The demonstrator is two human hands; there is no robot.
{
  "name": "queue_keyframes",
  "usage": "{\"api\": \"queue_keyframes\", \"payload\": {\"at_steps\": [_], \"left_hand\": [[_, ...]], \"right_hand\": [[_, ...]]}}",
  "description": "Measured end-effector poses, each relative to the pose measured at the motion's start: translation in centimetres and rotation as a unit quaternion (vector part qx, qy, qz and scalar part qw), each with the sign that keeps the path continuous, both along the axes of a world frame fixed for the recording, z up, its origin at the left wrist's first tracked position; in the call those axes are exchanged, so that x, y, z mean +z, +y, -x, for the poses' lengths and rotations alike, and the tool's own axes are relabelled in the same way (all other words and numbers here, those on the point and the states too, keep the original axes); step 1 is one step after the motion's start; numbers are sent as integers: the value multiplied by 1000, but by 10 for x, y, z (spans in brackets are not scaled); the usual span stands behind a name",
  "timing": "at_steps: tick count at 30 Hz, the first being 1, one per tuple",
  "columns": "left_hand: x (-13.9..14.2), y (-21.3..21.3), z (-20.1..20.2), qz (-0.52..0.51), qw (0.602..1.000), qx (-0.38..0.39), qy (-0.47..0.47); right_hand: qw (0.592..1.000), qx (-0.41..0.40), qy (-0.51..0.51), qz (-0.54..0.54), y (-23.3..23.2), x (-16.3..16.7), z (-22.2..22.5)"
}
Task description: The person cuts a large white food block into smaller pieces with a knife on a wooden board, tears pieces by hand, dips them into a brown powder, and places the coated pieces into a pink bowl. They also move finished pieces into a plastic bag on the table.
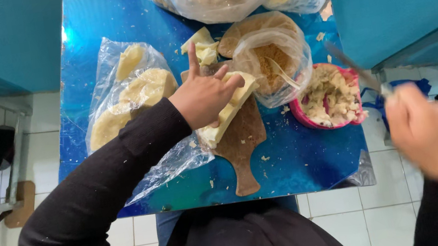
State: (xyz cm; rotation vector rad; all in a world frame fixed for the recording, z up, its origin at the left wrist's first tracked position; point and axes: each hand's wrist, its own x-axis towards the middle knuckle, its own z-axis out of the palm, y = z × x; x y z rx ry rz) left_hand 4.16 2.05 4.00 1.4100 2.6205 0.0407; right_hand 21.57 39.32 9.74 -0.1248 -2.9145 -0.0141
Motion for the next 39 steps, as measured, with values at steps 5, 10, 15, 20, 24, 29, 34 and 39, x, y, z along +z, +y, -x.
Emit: {"api": "queue_keyframes", "payload": {"at_steps": [5, 10, 15, 20, 24, 29, 34, 39], "left_hand": [[4, -3, -11, -38, 999, 1, -13], [-1, -15, -32, -103, 993, 49, 21], [-22, -27, -51, -348, 913, 201, -75], [-42, -27, -38, -328, 883, 311, -125], [-45, -30, -18, -327, 840, 339, -270], [-39, -28, -8, -248, 766, 378, -456], [-36, -19, -33, -359, 725, 351, -471], [-37, -21, -52, -398, 735, 345, -426]], "right_hand": [[995, 96, -16, -9, 28, -28, 122], [981, 187, -39, 33, 20, -59, 210], [980, 163, -94, 70, 1, -74, 239], [974, 185, -84, 98, 4, -68, 234], [976, 173, -50, 125, 8, -50, 212], [960, 223, 40, 162, -18, -19, 176], [929, 305, 125, 168, -61, 13, 130], [900, 357, 115, 222, -118, 6, 99]]}}
